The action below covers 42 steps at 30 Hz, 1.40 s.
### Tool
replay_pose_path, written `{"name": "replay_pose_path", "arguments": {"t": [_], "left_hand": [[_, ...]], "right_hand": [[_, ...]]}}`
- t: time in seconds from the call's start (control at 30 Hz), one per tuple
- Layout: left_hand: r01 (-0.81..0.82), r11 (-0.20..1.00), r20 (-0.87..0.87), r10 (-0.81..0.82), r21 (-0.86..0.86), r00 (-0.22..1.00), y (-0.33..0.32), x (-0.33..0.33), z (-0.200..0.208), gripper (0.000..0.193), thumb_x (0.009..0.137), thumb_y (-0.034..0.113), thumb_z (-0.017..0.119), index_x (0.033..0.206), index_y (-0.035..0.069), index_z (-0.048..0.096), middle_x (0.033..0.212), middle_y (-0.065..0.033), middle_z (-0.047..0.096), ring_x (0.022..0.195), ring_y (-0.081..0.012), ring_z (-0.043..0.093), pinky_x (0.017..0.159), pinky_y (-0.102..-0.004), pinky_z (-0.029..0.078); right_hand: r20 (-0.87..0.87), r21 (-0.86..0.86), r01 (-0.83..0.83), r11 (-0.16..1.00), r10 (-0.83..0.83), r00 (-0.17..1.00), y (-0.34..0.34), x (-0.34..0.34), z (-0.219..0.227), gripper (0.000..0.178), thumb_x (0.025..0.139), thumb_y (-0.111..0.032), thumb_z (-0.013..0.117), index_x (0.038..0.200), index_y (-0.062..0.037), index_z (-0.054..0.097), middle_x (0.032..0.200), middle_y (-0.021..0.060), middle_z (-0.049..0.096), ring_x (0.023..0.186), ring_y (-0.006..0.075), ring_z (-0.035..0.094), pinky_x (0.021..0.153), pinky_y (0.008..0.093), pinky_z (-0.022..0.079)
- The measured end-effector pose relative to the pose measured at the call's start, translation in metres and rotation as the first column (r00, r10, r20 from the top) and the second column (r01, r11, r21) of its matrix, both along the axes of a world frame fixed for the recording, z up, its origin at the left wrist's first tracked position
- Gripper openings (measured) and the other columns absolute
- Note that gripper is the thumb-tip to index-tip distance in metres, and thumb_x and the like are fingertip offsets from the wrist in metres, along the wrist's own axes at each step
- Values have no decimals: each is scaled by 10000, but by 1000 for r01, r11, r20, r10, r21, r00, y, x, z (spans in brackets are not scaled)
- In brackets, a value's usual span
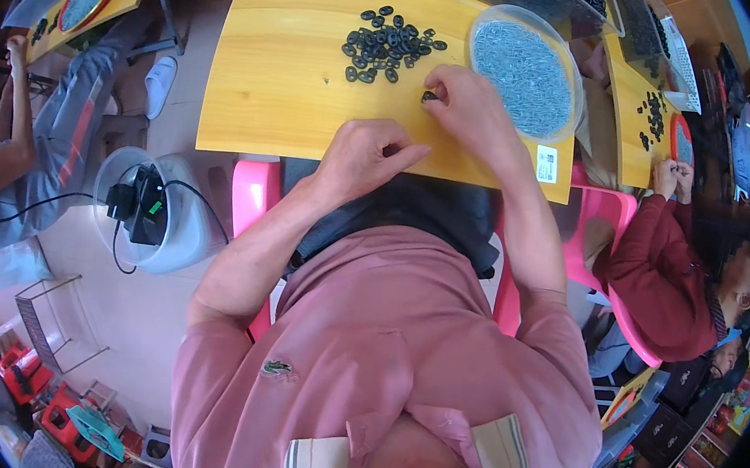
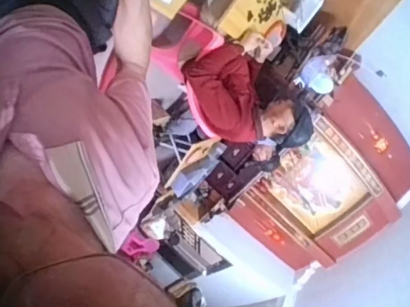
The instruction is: The person assembles small components by hand, repeatedly picking pins from a container and inserting them into black plastic pieces on the table.
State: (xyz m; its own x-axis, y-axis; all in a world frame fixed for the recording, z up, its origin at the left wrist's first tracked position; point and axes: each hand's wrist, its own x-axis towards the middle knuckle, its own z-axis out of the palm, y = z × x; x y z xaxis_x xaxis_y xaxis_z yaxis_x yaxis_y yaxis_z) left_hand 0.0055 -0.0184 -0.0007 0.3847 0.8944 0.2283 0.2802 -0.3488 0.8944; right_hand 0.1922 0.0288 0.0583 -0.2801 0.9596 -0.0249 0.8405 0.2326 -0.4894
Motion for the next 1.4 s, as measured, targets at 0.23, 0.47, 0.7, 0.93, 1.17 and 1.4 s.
{"name": "replay_pose_path", "arguments": {"t": [0.23,0.47,0.7,0.93,1.17,1.4], "left_hand": [[-1,1000,-14,1,-3,1000,0,1,2,288,848,245,762,729,-3,677,628,-99,619,523,-161,559,513,-309,437],[7,1000,-24,-8,-25,1000,1,-1,4,303,847,255,759,736,-12,668,630,-114,605,518,-182,540,511,-322,426],[2,999,-24,-3,-44,1000,0,-2,7,324,849,275,755,736,-14,661,606,-123,586,508,-197,521,508,-335,417],[3,999,-29,-5,-52,1000,0,-1,6,326,852,279,752,732,-12,666,613,-125,595,511,-199,530,508,-335,419],[-17,998,2,17,-61,1000,0,-1,7,299,852,254,756,738,-9,674,627,-107,606,519,-168,536,510,-316,421],[-32,995,2,32,-90,999,0,-1,10,277,853,224,759,734,-13,678,622,-83,606,523,-120,524,508,-291,422]], "right_hand": [[-55,203,-52,978,65,996,14,-12,-16,156,803,-73,624,953,-44,658,941,143,655,882,355,636,761,450,502],[5,291,-235,927,244,970,33,-44,-27,146,840,-102,605,959,-69,685,885,105,634,845,302,630,753,409,497],[30,256,-215,943,214,976,37,-45,-34,131,836,-106,609,930,-69,694,894,106,641,848,309,631,751,414,498],[-16,242,-245,939,256,967,34,-46,-27,129,827,-126,619,926,-72,683,872,95,617,851,297,620,741,407,487],[-6,188,-230,955,235,972,34,-43,-31,82,823,-121,621,871,-64,653,869,84,601,851,281,609,737,400,482],[-56,137,-154,979,163,985,27,-37,-22,101,845,-126,599,906,-63,648,927,105,618,917,305,626,770,424,489]]}}
